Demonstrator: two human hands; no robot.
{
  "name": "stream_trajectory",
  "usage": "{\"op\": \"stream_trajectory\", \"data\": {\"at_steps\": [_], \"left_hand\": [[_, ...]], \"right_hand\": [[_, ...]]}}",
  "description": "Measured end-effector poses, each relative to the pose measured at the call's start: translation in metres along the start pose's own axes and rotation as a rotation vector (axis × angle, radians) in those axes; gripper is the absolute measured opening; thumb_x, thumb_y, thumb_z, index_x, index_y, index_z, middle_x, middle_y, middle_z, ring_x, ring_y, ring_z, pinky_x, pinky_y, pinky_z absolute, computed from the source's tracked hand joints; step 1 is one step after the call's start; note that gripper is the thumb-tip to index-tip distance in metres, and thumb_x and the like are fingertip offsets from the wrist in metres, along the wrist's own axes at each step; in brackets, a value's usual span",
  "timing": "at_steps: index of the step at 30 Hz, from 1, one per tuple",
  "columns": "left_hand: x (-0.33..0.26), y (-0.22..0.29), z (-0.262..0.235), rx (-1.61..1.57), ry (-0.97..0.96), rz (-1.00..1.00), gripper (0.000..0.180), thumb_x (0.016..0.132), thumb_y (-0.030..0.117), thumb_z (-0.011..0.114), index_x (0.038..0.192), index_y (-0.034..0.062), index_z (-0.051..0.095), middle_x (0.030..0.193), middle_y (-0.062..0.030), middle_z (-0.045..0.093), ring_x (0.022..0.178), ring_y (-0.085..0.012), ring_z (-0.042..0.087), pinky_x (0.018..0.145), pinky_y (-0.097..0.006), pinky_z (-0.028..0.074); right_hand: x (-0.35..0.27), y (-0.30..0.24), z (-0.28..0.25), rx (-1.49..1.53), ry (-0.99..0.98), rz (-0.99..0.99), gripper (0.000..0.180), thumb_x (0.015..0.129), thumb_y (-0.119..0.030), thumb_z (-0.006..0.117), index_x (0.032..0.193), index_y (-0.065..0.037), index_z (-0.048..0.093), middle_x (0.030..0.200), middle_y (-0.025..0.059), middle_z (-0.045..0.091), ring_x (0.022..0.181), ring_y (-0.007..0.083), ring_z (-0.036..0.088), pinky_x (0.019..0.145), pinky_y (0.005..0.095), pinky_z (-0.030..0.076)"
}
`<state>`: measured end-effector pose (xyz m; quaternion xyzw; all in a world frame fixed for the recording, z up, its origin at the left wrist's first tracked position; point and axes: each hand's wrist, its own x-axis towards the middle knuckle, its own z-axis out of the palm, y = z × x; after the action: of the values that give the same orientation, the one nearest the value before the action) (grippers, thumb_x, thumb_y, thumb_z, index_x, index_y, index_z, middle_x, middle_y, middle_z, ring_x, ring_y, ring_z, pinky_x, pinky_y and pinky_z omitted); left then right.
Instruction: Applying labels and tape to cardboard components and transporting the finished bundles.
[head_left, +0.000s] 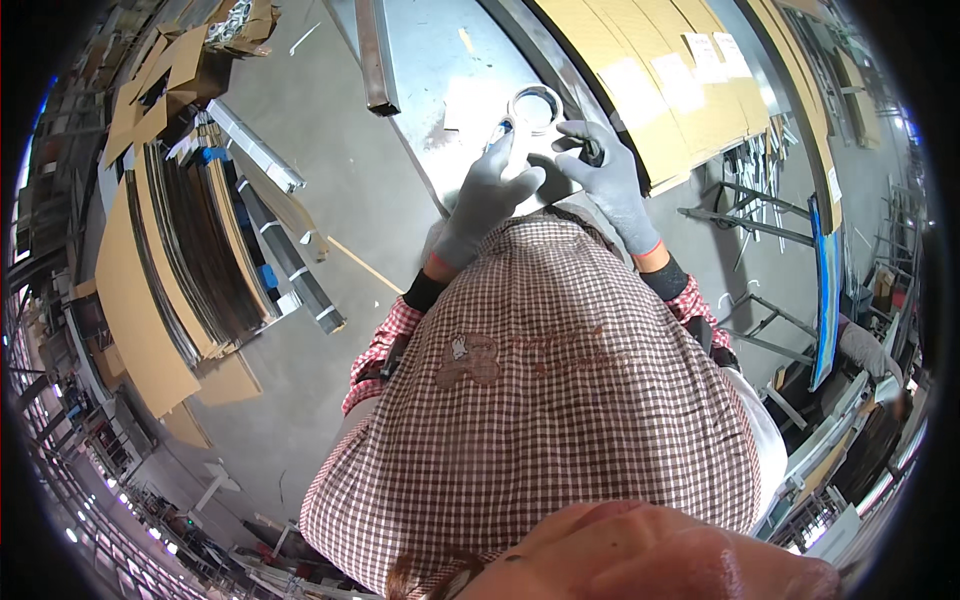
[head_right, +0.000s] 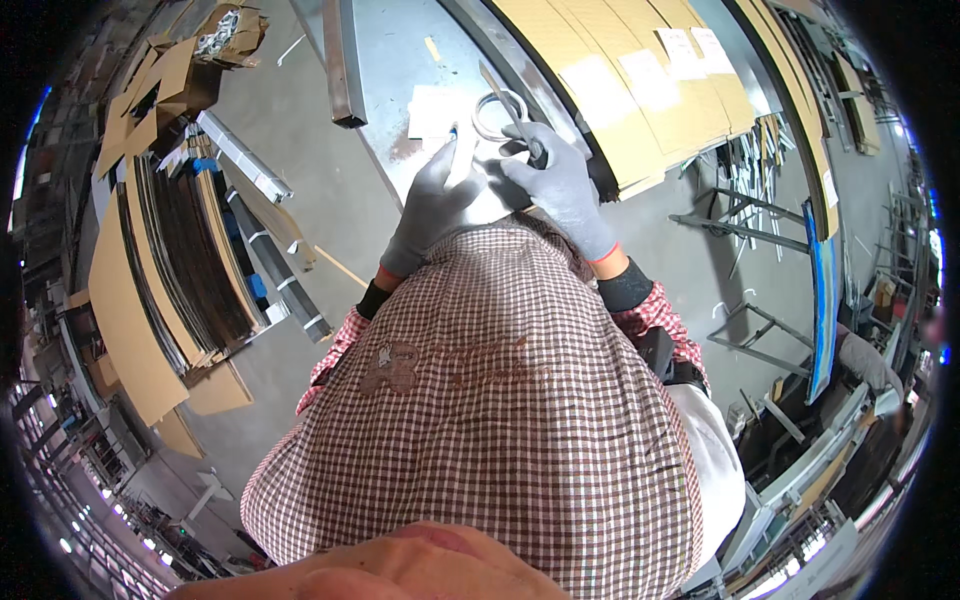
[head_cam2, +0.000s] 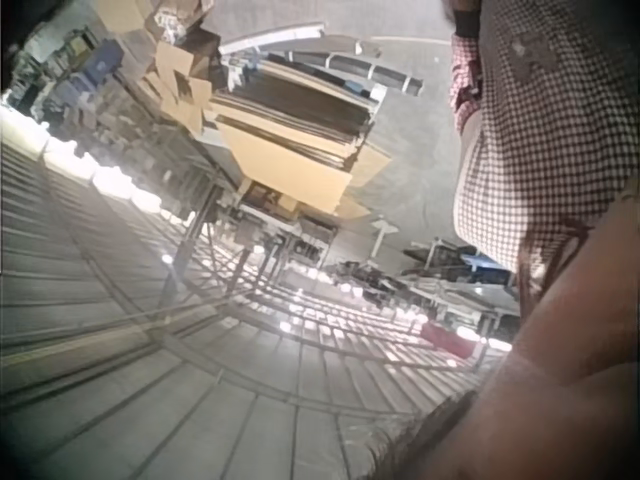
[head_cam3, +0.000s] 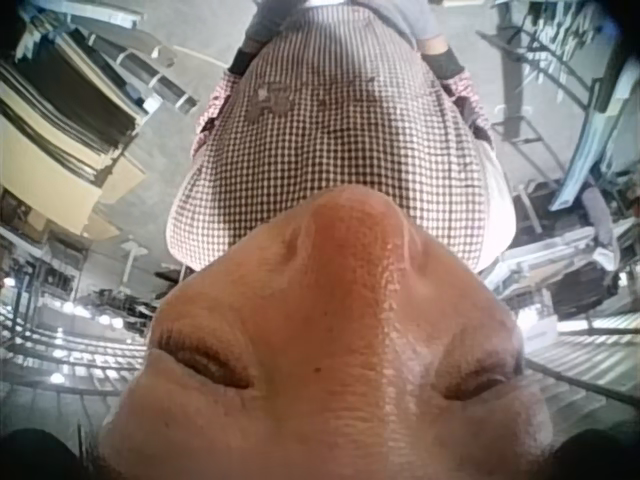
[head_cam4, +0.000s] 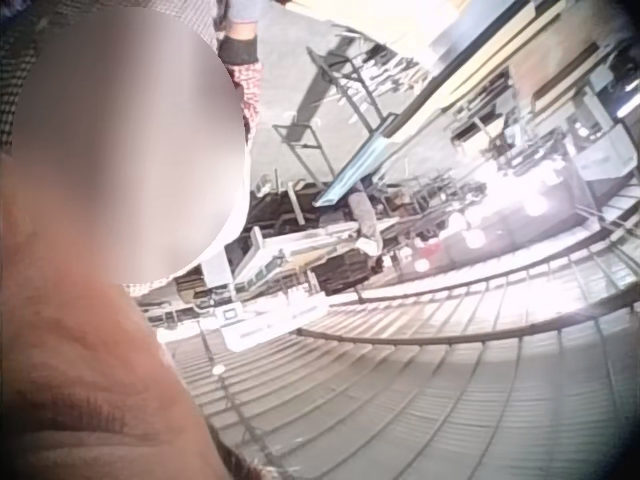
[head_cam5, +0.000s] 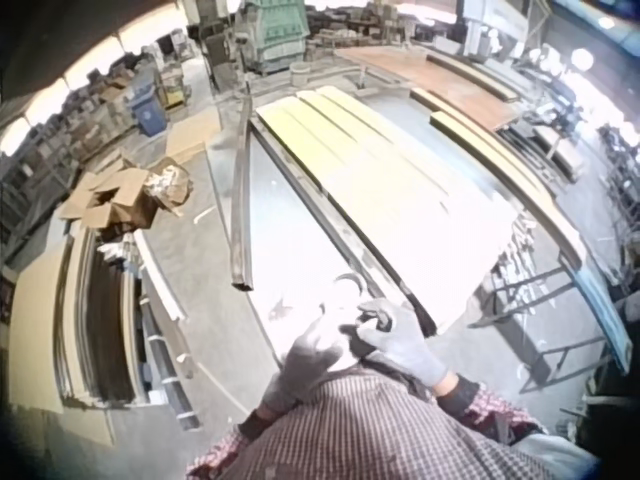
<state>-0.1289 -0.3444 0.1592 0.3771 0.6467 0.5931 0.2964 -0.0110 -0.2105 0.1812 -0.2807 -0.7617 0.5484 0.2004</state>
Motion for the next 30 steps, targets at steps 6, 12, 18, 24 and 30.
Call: {"op": "stream_trajectory", "data": {"at_steps": [6,12,18,24,30], "left_hand": [[0.001,-0.016,0.007,0.579,0.074,0.461,0.006,0.073,0.003,0.054,0.075,-0.0027,0.052,0.066,-0.0157,0.051,0.058,-0.0333,0.053,0.052,-0.040,0.043],[0.000,-0.007,-0.012,0.537,-0.150,0.373,0.004,0.072,0.001,0.054,0.069,-0.0003,0.052,0.064,-0.0143,0.048,0.052,-0.0279,0.049,0.051,-0.036,0.044],[0.068,-0.073,-0.072,0.290,0.009,-0.208,0.041,0.087,0.023,0.051,0.120,-0.0011,0.047,0.081,-0.0175,0.061,0.068,-0.0309,0.062,0.062,-0.041,0.049],[0.192,-0.162,-0.129,1.208,-0.069,-0.025,0.041,0.086,0.027,0.048,0.114,-0.0021,0.052,0.106,-0.0259,0.058,0.099,-0.0375,0.057,0.086,-0.046,0.045],[0.203,-0.095,-0.051,1.291,0.051,0.007,0.028,0.079,0.029,0.055,0.085,0.0037,0.065,0.088,-0.0171,0.062,0.084,-0.0312,0.060,0.073,-0.043,0.045]], "right_hand": [[0.008,-0.012,0.021,-0.221,0.056,-0.171,0.042,0.072,-0.013,0.070,0.113,-0.007,0.060,0.075,0.0095,0.060,0.068,0.0137,0.059,0.064,0.0247,0.047],[0.022,-0.004,0.010,-0.039,-0.186,-0.029,0.039,0.074,-0.004,0.061,0.112,-0.003,0.059,0.079,0.0018,0.064,0.063,0.0079,0.055,0.057,0.0197,0.043],[0.028,0.020,-0.036,0.984,-0.095,0.438,0.031,0.088,-0.010,0.056,0.113,0.007,0.052,0.076,0.0079,0.062,0.050,0.0052,0.048,0.044,0.0151,0.037],[-0.024,0.022,-0.024,0.689,0.007,0.566,0.027,0.086,-0.007,0.059,0.111,0.003,0.054,0.079,0.0069,0.064,0.055,0.0057,0.054,0.049,0.0162,0.042],[-0.059,0.053,-0.053,0.646,0.256,0.500,0.026,0.085,-0.007,0.059,0.109,0.002,0.055,0.071,-0.0025,0.054,0.052,0.0035,0.046,0.047,0.0167,0.035]]}}
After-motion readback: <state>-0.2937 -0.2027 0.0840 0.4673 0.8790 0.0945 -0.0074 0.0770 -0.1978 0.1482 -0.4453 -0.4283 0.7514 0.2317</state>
